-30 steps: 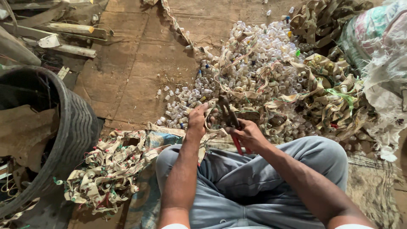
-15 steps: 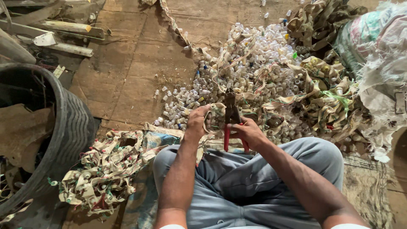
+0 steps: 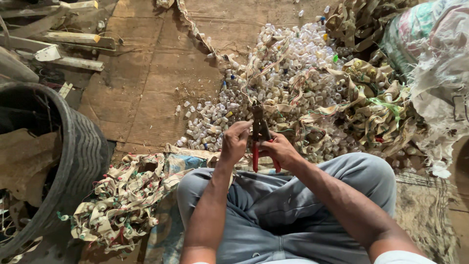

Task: The person sits on the floor and removes plastic bottle caps from a tangled web of plastic strips. They use their hands to pull the caps off and a pair of pliers to cut the plastic strips, separating the components.

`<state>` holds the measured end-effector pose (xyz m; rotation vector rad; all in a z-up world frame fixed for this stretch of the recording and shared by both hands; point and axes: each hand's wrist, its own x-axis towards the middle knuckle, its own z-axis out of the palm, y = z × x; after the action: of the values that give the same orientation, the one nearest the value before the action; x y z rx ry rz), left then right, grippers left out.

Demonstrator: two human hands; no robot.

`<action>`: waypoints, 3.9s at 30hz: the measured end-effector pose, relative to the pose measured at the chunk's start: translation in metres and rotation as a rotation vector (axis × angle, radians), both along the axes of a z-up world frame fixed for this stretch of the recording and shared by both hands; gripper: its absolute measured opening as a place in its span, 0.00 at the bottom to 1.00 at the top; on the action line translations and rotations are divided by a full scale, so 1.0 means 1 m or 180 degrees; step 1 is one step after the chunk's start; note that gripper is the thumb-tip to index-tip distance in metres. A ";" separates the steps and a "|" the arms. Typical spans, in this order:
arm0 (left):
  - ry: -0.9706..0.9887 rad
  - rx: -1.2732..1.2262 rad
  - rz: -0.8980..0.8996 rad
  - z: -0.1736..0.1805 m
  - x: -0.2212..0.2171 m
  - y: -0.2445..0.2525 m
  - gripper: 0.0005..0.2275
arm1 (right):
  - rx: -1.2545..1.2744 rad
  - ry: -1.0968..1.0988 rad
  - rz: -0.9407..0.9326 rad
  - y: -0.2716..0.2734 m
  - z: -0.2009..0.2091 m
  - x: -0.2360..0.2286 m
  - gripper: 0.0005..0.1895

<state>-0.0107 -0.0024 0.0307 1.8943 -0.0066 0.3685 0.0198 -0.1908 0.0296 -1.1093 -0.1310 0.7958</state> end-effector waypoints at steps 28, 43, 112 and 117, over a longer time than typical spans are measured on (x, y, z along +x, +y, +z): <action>0.0992 -0.0200 -0.0443 -0.032 0.010 0.016 0.11 | -0.0103 -0.0246 0.0125 -0.012 -0.017 0.014 0.18; 0.0091 -0.0153 0.1135 -0.029 0.025 0.010 0.08 | -0.0453 0.0645 0.0468 -0.016 0.040 -0.006 0.17; 0.1834 -0.3469 0.1185 -0.061 0.035 0.029 0.17 | -0.2007 -0.0337 0.1072 0.020 0.040 -0.051 0.17; 0.1775 -0.3420 0.0233 -0.060 0.035 0.035 0.25 | -0.2544 -0.0237 0.1571 0.016 0.049 -0.043 0.24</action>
<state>0.0242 0.0328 -0.0292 0.8715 0.5309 -0.1286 -0.0232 -0.1753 0.0791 -1.9027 -0.1564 1.3045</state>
